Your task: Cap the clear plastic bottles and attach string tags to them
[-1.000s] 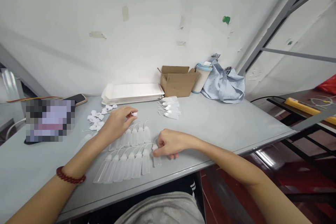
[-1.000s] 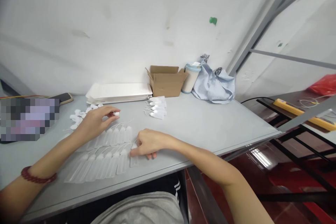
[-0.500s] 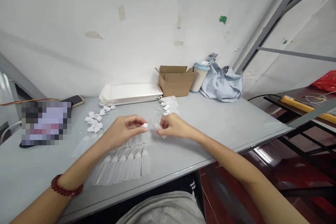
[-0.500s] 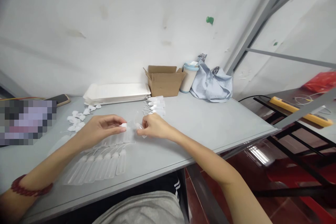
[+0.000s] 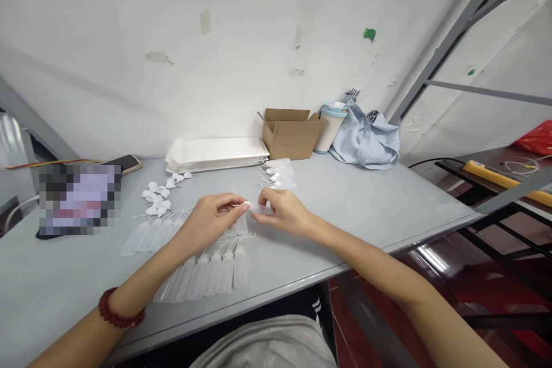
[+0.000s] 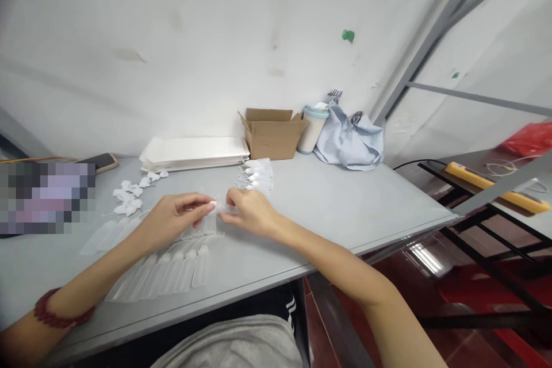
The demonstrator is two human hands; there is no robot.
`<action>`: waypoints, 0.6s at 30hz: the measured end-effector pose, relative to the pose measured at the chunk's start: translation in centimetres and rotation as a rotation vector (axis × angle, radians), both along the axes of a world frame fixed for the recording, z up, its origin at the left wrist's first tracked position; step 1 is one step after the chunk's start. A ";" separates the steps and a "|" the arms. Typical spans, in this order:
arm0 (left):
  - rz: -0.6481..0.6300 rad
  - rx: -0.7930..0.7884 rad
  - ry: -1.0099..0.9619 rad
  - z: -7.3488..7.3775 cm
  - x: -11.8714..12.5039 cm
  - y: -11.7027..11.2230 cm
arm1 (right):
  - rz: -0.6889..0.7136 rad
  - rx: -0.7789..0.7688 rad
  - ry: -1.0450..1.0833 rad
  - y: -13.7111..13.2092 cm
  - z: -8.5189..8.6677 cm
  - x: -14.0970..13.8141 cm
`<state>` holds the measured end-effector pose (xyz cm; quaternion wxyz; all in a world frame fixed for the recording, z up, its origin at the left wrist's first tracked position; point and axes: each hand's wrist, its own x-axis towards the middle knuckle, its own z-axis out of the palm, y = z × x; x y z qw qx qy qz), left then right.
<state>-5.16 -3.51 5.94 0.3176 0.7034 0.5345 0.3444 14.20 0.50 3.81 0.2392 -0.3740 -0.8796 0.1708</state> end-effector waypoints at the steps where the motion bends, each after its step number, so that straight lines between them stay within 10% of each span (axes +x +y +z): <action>1: -0.010 -0.026 -0.001 0.0 -0.1 0.0 | 0.002 0.037 -0.015 0.0 -0.1 0.0; 11: -0.083 -0.157 0.067 -0.4 -0.9 0.4 | 0.085 0.346 -0.177 -0.1 -0.7 0.0; 18: -0.132 0.073 0.151 -0.9 -1.0 0.5 | 0.123 0.149 -0.037 0.0 -0.5 0.3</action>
